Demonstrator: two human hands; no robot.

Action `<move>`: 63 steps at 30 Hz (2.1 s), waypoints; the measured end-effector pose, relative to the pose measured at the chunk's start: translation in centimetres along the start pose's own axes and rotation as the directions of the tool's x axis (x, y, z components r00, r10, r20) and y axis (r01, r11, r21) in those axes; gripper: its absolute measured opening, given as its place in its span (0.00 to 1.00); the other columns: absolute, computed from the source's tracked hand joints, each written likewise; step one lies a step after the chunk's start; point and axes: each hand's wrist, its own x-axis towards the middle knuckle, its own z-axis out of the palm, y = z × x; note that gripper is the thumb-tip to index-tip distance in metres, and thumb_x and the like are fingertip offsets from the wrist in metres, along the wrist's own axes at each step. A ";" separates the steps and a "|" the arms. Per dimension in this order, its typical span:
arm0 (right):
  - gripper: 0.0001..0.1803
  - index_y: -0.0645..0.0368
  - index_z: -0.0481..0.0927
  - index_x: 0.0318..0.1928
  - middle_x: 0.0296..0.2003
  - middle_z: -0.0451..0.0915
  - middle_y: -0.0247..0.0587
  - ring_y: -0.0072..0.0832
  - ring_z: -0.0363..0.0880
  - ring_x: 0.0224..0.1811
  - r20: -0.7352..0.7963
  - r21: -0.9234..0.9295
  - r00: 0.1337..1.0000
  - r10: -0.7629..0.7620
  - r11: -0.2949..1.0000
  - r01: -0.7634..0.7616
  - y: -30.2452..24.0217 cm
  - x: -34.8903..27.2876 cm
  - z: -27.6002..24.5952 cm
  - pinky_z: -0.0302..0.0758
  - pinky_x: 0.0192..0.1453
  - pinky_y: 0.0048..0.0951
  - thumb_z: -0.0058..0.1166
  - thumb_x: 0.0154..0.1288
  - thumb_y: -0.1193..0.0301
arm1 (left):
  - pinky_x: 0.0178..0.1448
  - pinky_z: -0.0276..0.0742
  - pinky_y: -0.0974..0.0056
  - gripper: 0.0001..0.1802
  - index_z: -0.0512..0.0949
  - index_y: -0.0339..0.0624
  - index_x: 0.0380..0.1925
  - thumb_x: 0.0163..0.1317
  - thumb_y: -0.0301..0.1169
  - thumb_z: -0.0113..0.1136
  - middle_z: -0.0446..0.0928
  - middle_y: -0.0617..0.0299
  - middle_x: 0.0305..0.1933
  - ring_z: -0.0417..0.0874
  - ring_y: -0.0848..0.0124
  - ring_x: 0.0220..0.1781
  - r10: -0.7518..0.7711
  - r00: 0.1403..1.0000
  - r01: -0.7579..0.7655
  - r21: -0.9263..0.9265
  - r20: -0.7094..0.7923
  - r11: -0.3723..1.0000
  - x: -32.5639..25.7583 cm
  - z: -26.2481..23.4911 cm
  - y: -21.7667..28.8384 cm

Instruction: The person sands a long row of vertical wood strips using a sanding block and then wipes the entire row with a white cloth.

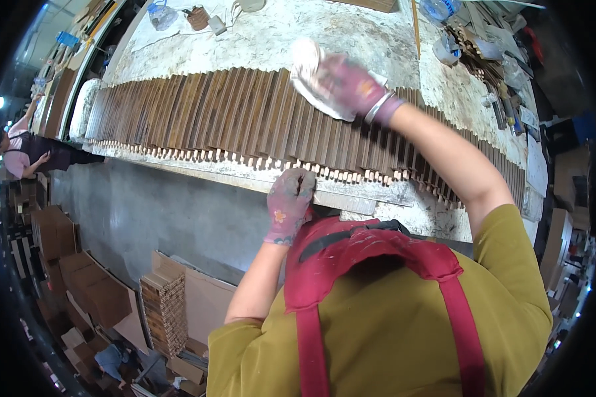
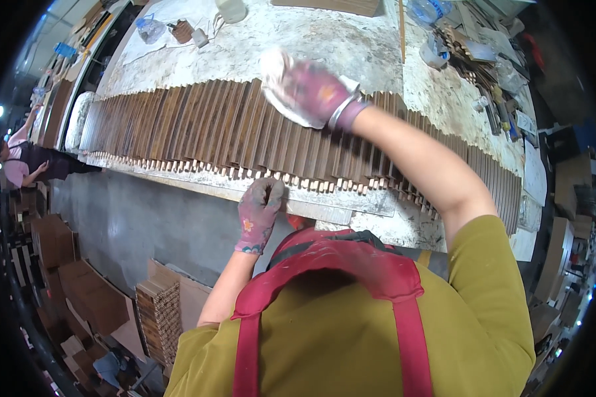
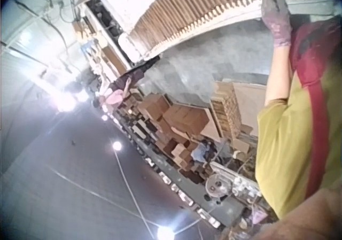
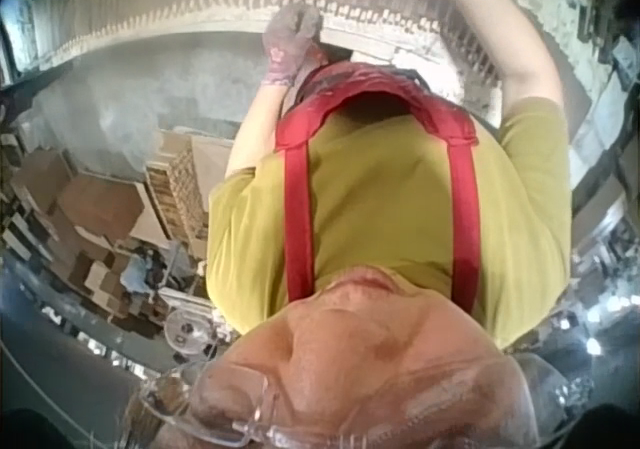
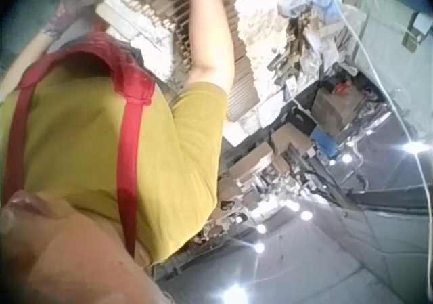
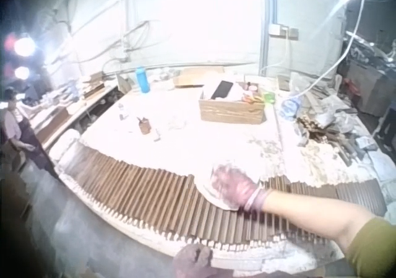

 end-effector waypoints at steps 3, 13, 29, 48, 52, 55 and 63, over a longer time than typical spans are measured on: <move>0.18 0.53 0.79 0.52 0.52 0.77 0.48 0.43 0.76 0.54 -0.071 -0.271 0.967 -0.246 0.937 0.219 -4.3 -4.2 3.3 0.77 0.54 0.45 0.57 0.62 0.67 | 0.45 0.76 0.56 0.13 0.80 0.39 0.36 0.64 0.39 0.61 0.81 0.52 0.36 0.82 0.54 0.39 -0.008 1.000 0.007 -0.046 -0.021 0.999 0.1 0.5 -1.3; 0.17 0.58 0.80 0.51 0.48 0.80 0.46 0.38 0.80 0.49 -0.078 0.160 0.985 -0.151 0.974 0.162 -1.1 3.4 0.3 0.78 0.55 0.38 0.52 0.67 0.63 | 0.48 0.76 0.56 0.10 0.80 0.39 0.40 0.66 0.34 0.58 0.81 0.52 0.38 0.81 0.55 0.43 0.118 0.993 -0.118 -0.059 -0.006 0.991 0.8 -3.1 -0.5; 0.10 0.56 0.82 0.42 0.42 0.80 0.43 0.36 0.81 0.45 -0.212 0.031 0.898 -0.385 0.916 0.400 -4.0 3.5 -2.0 0.81 0.48 0.37 0.60 0.59 0.70 | 0.48 0.80 0.56 0.13 0.80 0.42 0.47 0.61 0.28 0.61 0.81 0.52 0.51 0.84 0.54 0.43 0.464 0.883 -0.465 0.263 0.068 0.845 3.1 -7.2 -1.2; 0.10 0.44 0.79 0.42 0.42 0.80 0.31 0.29 0.80 0.47 0.240 -0.326 0.815 -0.528 0.747 0.580 -5.2 8.1 -2.2 0.78 0.51 0.33 0.61 0.59 0.66 | 0.41 0.82 0.59 0.22 0.78 0.49 0.50 0.53 0.26 0.65 0.77 0.57 0.56 0.84 0.59 0.40 0.424 0.900 -0.435 0.217 0.097 0.874 3.8 -6.0 -5.3; 0.06 0.47 0.76 0.32 0.36 0.75 0.27 0.26 0.78 0.46 0.157 -0.213 0.684 -0.712 0.652 0.728 -7.1 5.5 1.9 0.77 0.47 0.29 0.54 0.58 0.62 | 0.43 0.81 0.59 0.21 0.80 0.49 0.50 0.52 0.28 0.67 0.77 0.57 0.55 0.83 0.59 0.44 0.409 0.900 -0.433 0.210 0.151 0.876 3.9 -6.1 -5.1; 0.07 0.47 0.76 0.32 0.36 0.76 0.27 0.27 0.78 0.46 0.212 -0.219 0.632 -0.745 0.594 0.774 -5.2 6.6 1.8 0.77 0.46 0.31 0.56 0.52 0.62 | 0.44 0.81 0.58 0.20 0.81 0.48 0.48 0.52 0.28 0.67 0.78 0.56 0.55 0.83 0.59 0.45 0.435 0.888 -0.458 0.214 0.147 0.863 4.3 -5.8 -5.1; 0.08 0.53 0.82 0.42 0.45 0.80 0.35 0.31 0.79 0.52 0.343 -0.370 0.901 -0.263 0.844 0.388 -1.1 12.0 -0.6 0.77 0.56 0.33 0.55 0.65 0.66 | 0.45 0.81 0.57 0.19 0.80 0.46 0.48 0.54 0.30 0.68 0.77 0.54 0.54 0.82 0.56 0.46 0.489 0.865 -0.502 0.244 0.114 0.830 4.4 -6.0 -4.5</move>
